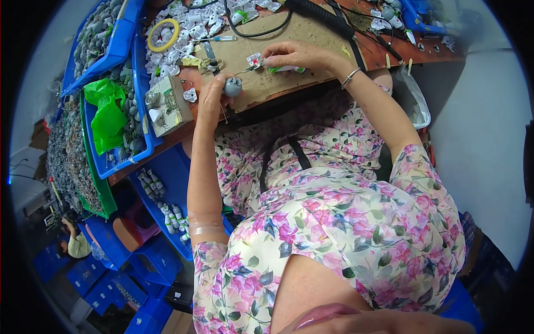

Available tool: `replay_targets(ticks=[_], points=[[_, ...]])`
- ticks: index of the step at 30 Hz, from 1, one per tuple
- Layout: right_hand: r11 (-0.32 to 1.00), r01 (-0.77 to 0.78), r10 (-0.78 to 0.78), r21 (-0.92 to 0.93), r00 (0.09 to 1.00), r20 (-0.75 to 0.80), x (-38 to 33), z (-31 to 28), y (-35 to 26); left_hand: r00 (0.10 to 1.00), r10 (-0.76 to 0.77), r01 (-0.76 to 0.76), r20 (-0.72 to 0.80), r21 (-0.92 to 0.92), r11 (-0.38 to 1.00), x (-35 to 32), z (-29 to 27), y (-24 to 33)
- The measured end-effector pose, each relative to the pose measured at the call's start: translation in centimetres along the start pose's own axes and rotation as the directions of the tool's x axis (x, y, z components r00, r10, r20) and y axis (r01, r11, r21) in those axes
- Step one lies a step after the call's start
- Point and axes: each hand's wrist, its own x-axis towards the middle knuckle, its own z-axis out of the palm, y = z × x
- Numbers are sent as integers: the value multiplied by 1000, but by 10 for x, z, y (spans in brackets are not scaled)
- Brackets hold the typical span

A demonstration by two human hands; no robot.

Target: Assemble small plastic toy components using an electric screwdriver at a factory workbench.

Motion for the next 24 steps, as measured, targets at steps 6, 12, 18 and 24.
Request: replay_targets(ticks=[6, 12, 18, 24], points=[[854, 179, -237, -488, 970, -60, -1, -3, -10, 999, -16, 17, 28, -28, 999, 3, -6, -9], [491, 89, -360, -866, 926, -109, 0, 8, -7, 974, -175, 188, 145, -79, 979, 1, 5, 3], [478, 203, -561, -855, 819, -120, 4, 26, 3, 963, -235, 254, 133, -146, 956, 3, 5, -6], [529, 254, -559, -810, 822, -108, 15, 24, 17, 962, -270, 274, 53, -143, 951, 3, 3, -6]])
